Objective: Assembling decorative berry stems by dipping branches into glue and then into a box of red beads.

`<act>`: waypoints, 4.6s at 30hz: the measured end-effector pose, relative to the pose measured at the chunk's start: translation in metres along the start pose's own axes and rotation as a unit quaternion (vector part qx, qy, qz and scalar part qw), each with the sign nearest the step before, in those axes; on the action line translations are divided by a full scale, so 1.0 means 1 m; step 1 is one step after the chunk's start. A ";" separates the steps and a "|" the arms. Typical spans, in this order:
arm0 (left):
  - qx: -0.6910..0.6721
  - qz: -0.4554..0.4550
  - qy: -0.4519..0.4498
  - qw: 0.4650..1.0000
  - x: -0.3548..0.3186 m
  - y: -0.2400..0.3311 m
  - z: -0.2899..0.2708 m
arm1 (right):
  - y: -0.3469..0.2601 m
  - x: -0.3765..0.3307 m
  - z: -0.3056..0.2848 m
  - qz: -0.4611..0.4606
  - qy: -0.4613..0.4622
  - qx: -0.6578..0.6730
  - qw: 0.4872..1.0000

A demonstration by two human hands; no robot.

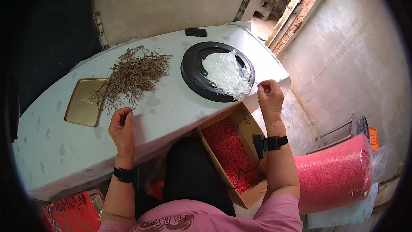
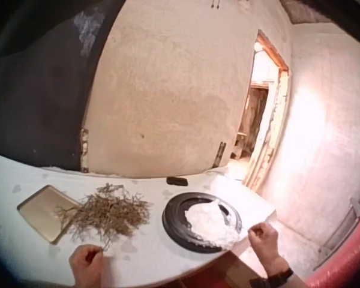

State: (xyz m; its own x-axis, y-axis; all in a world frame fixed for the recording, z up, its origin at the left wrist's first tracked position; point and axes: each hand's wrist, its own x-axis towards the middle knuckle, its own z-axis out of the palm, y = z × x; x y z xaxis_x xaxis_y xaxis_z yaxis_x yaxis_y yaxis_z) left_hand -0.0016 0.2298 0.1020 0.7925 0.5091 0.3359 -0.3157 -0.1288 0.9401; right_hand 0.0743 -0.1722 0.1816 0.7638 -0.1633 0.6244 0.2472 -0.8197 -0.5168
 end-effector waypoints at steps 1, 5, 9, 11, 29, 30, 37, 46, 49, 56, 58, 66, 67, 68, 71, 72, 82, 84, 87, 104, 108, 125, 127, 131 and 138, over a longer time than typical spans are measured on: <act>0.004 0.002 0.002 1.000 0.000 0.000 0.000 | -0.002 0.000 0.003 -0.023 0.027 0.041 0.999; 0.008 -0.004 -0.003 1.000 0.000 -0.001 0.001 | -0.029 0.000 0.008 -0.248 0.006 -0.133 0.959; 0.012 0.013 0.003 1.000 0.000 -0.002 0.001 | -0.036 -0.003 0.014 -0.301 -0.084 -0.184 0.932; 0.013 0.013 0.000 1.000 0.000 -0.002 0.001 | -0.037 -0.002 0.011 -0.294 -0.095 -0.188 0.932; 0.056 0.041 -0.010 0.998 0.000 -0.004 -0.002 | -0.047 0.006 0.001 -0.199 -0.121 -0.179 0.956; 0.057 0.042 -0.010 0.997 0.000 -0.002 -0.002 | -0.046 0.005 0.001 -0.199 -0.120 -0.179 0.956; 0.153 0.090 0.020 0.984 0.002 0.003 0.002 | -0.043 0.003 0.001 -0.123 -0.008 -0.051 0.991; 0.294 0.242 0.053 0.923 -0.003 0.023 0.013 | -0.013 -0.013 0.005 -0.067 0.036 0.042 0.996; 0.280 0.311 -0.015 0.908 -0.032 0.052 0.035 | -0.010 -0.023 0.007 0.223 -0.007 0.382 0.897; 0.049 0.099 -0.325 0.939 -0.105 0.055 0.148 | 0.003 -0.072 0.006 0.352 0.002 0.595 0.723; -0.036 0.024 -0.315 0.948 -0.121 0.050 0.181 | 0.003 -0.094 0.005 0.375 0.019 0.612 0.696; -0.204 -0.265 -0.332 0.882 -0.169 0.010 0.243 | 0.025 -0.170 0.000 0.446 0.060 0.671 0.589; -0.196 -0.274 -0.335 0.880 -0.173 0.005 0.243 | 0.028 -0.176 -0.001 0.444 0.041 0.663 0.601; -0.192 -0.289 -0.337 0.875 -0.175 0.000 0.244 | 0.031 -0.179 -0.001 0.441 0.022 0.654 0.614; -0.173 -0.325 -0.337 0.866 -0.171 -0.015 0.237 | 0.057 -0.183 0.001 0.447 -0.049 0.588 0.673; -0.088 -0.267 -0.364 0.888 -0.167 -0.018 0.233 | 0.075 -0.183 -0.002 0.443 -0.100 0.522 0.722; 0.230 0.161 -0.455 0.845 -0.145 -0.066 0.189 | 0.247 -0.297 0.111 0.332 -0.339 -0.013 0.880; 0.239 0.165 -0.460 0.839 -0.143 -0.069 0.190 | 0.231 -0.308 0.127 0.294 -0.366 -0.065 0.881; 0.247 0.180 -0.471 0.827 -0.140 -0.067 0.195 | 0.214 -0.317 0.143 0.245 -0.490 -0.144 0.824; 0.304 0.186 -0.475 0.805 -0.144 -0.073 0.202 | 0.249 -0.383 0.075 0.428 -0.686 -0.125 0.576; 0.340 0.178 -0.479 0.790 -0.146 -0.077 0.199 | 0.251 -0.380 0.061 0.465 -0.622 0.004 0.630; 0.409 0.168 -0.477 0.760 -0.150 -0.093 0.187 | 0.171 -0.285 0.008 0.495 -0.272 0.368 0.739; 0.408 0.163 -0.479 0.761 -0.150 -0.093 0.187 | 0.161 -0.272 0.008 0.483 -0.243 0.369 0.756; 0.417 0.141 -0.488 0.754 -0.148 -0.093 0.187 | 0.103 -0.222 0.010 0.419 -0.194 0.300 0.835; 0.419 0.130 -0.495 0.750 -0.146 -0.090 0.189 | 0.083 -0.210 0.028 0.164 -0.207 -0.100 0.959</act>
State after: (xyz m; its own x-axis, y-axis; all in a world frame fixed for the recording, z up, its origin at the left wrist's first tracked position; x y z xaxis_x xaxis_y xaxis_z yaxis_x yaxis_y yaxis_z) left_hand 0.0101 0.0063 -0.0202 0.8910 -0.4541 0.0039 -0.4172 -0.8151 0.4020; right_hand -0.0486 -0.1908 -0.0085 0.9624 -0.2322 0.1410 -0.1340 -0.8574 -0.4968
